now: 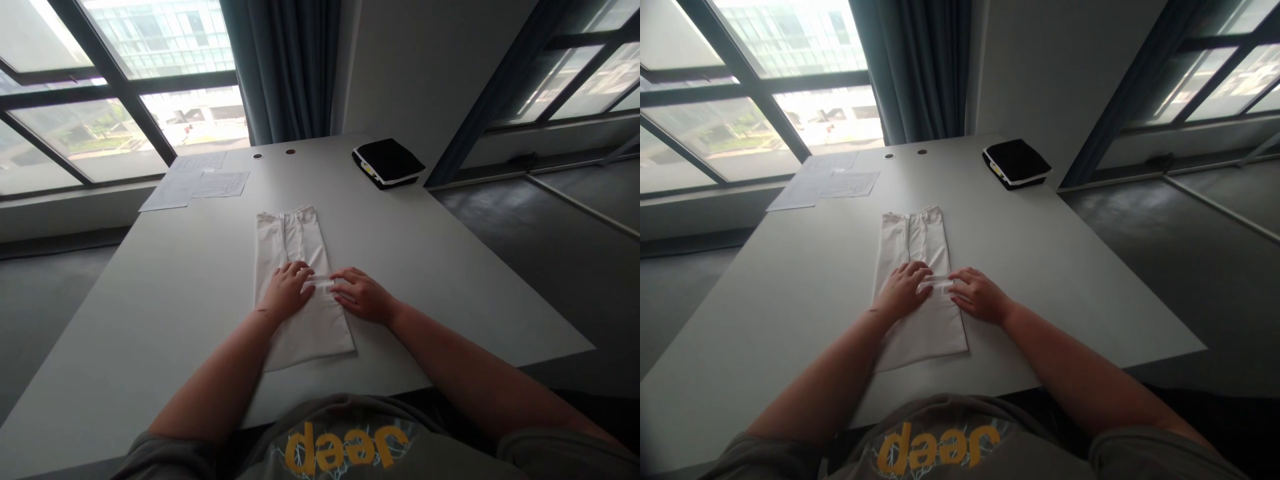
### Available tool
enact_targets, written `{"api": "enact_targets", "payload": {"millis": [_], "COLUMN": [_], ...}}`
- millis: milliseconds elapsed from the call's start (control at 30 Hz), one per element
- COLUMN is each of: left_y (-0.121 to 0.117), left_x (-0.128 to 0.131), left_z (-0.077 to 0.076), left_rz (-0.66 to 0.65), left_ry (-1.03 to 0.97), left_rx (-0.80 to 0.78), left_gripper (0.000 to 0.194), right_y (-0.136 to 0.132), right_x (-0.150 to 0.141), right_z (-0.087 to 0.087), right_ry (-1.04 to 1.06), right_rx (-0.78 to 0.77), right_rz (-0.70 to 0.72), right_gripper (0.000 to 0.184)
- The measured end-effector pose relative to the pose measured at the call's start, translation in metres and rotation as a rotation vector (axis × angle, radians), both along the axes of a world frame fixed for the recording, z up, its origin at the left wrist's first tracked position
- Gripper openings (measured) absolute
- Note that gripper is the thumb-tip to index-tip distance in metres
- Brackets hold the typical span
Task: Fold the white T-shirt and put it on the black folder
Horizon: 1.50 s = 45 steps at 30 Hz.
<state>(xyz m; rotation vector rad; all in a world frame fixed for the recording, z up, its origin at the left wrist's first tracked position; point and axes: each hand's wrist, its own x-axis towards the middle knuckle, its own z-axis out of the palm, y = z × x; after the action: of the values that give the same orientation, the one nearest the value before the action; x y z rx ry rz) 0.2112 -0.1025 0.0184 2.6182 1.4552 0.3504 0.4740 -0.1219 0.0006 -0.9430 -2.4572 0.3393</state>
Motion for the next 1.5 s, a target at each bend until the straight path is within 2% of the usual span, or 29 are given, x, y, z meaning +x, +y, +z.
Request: {"api": "enact_targets", "payload": {"millis": [67, 133, 333, 500, 600, 700, 867, 1033, 1167, 1300, 1500], "left_y": [-0.001, 0.000, 0.007, 0.007, 0.021, 0.047, 0.088, 0.093, 0.089, 0.095, 0.119], "left_x": [0.002, 0.002, -0.003, -0.004, 0.000, 0.006, 0.011, 0.008, 0.007, -0.008, -0.067], "left_z": [-0.005, -0.010, -0.021, -0.022, -0.016, -0.010, -0.014, -0.025, -0.026, -0.019, -0.015], "left_rz": [-0.100, -0.133, -0.059, 0.005, 0.018, 0.000, 0.016, 0.046, 0.071, 0.186, 0.405], "left_ry": [0.018, 0.039, 0.071, 0.100, 0.105, 0.131, 0.176, 0.148, 0.107, 0.068, 0.042], "left_rx": [-0.012, -0.045, -0.094, -0.056, 0.009, 0.026, -0.126, -0.133, -0.109, -0.100, -0.185], "left_gripper": [0.040, 0.045, 0.058, 0.061, 0.064, 0.064, 0.066, 0.066, 0.068, 0.067, 0.068], "right_y": [-0.006, -0.009, -0.009, -0.008, -0.004, 0.000, 0.004, 0.003, 0.005, 0.016, 0.061], "right_x": [-0.002, -0.004, -0.006, -0.004, -0.005, -0.006, -0.005, -0.003, -0.005, -0.004, -0.002], "right_z": [0.002, 0.003, 0.006, 0.004, 0.003, 0.001, -0.004, -0.005, -0.003, -0.003, -0.014], "right_ry": [-0.026, -0.046, -0.066, -0.057, -0.036, -0.033, -0.111, -0.103, -0.074, -0.032, 0.048], "right_rx": [0.007, 0.001, -0.046, -0.058, -0.058, -0.063, -0.082, -0.098, -0.099, -0.106, -0.066], "right_rz": [0.059, 0.081, 0.064, 0.050, 0.016, -0.011, 0.010, -0.015, -0.037, -0.064, -0.191], "right_gripper": [0.025, 0.023, 0.018, 0.021, 0.025, 0.028, 0.043, 0.040, 0.036, 0.036, 0.036]}}
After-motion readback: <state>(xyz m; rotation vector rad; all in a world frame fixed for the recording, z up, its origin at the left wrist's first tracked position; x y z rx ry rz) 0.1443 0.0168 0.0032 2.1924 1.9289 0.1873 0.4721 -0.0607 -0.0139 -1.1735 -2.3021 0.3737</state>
